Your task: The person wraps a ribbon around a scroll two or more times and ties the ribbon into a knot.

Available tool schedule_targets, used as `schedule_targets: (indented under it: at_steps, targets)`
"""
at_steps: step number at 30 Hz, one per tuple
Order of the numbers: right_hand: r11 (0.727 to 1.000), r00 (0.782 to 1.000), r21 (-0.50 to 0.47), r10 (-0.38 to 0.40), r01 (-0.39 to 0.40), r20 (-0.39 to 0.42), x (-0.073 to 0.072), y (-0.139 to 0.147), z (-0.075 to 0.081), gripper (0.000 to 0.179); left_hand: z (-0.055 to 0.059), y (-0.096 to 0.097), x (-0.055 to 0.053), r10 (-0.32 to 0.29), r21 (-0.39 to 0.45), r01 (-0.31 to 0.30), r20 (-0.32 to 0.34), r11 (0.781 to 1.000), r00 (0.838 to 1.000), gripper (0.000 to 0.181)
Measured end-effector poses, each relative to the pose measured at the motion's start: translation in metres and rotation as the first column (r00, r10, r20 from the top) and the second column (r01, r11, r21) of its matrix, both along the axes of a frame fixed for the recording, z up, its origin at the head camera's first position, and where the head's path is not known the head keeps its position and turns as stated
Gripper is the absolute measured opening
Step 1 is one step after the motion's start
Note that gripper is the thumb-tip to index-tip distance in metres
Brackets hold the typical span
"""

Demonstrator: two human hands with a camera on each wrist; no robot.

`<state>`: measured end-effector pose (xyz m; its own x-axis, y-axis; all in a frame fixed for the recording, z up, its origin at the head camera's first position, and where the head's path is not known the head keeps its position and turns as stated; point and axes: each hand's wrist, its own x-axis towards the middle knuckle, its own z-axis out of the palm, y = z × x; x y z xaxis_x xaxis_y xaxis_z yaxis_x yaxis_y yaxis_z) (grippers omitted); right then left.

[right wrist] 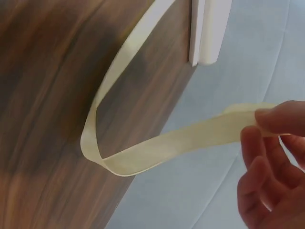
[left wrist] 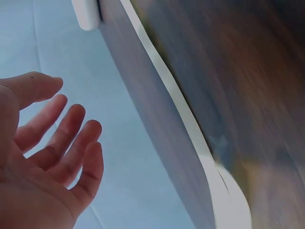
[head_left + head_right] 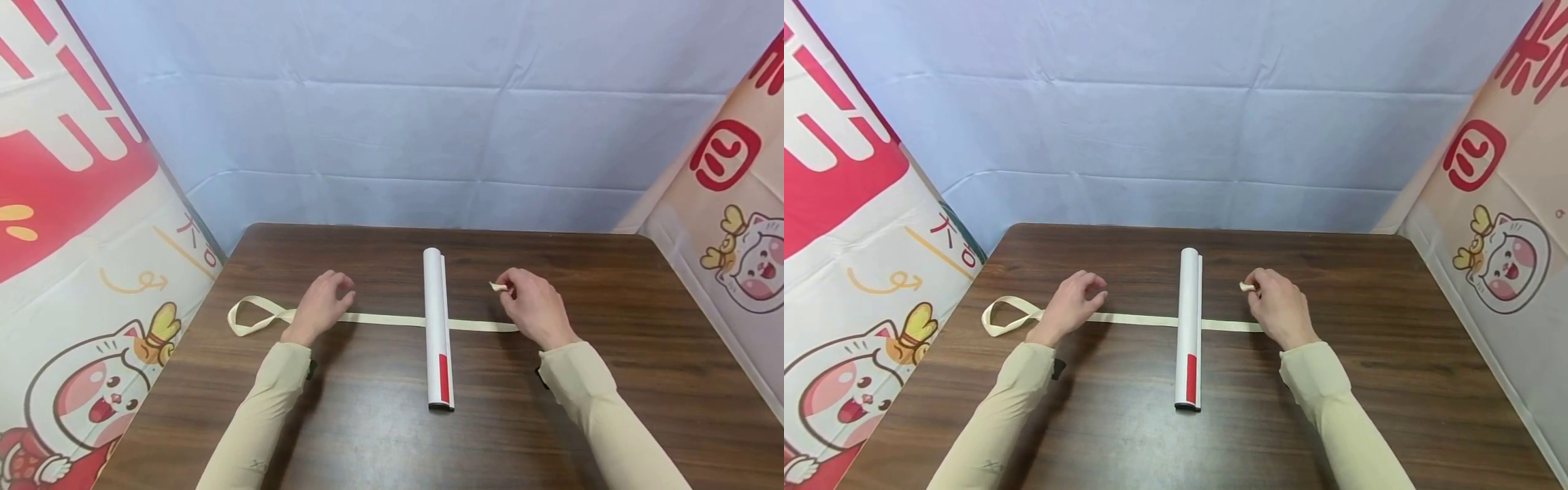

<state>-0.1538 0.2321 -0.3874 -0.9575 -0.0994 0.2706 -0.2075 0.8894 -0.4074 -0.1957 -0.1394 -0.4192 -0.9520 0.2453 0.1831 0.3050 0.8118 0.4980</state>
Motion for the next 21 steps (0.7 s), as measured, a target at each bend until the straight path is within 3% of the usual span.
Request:
schedule_targets:
  at_steps: [8, 16, 21]
  targets:
    - [0.992, 0.991, 0.007, 0.126, -0.126, -0.051, 0.001, -0.031, -0.003, 0.016, 0.005, 0.036, 0.008, -0.125, -0.005, 0.125, -0.067, 0.992, 0.990, 0.023]
    - [0.968, 0.962, 0.066, 0.249, -0.243, -0.110, 0.004, -0.059, 0.000, 0.019, 0.015, 0.067, 0.016, -0.265, -0.005, 0.267, -0.149, 0.964, 0.953, 0.036]
    - [0.958, 0.951, 0.090, 0.282, -0.272, -0.129, 0.006, -0.069, 0.001, 0.023, 0.019, 0.078, 0.019, -0.301, -0.024, 0.302, -0.199, 0.953, 0.933, 0.043]
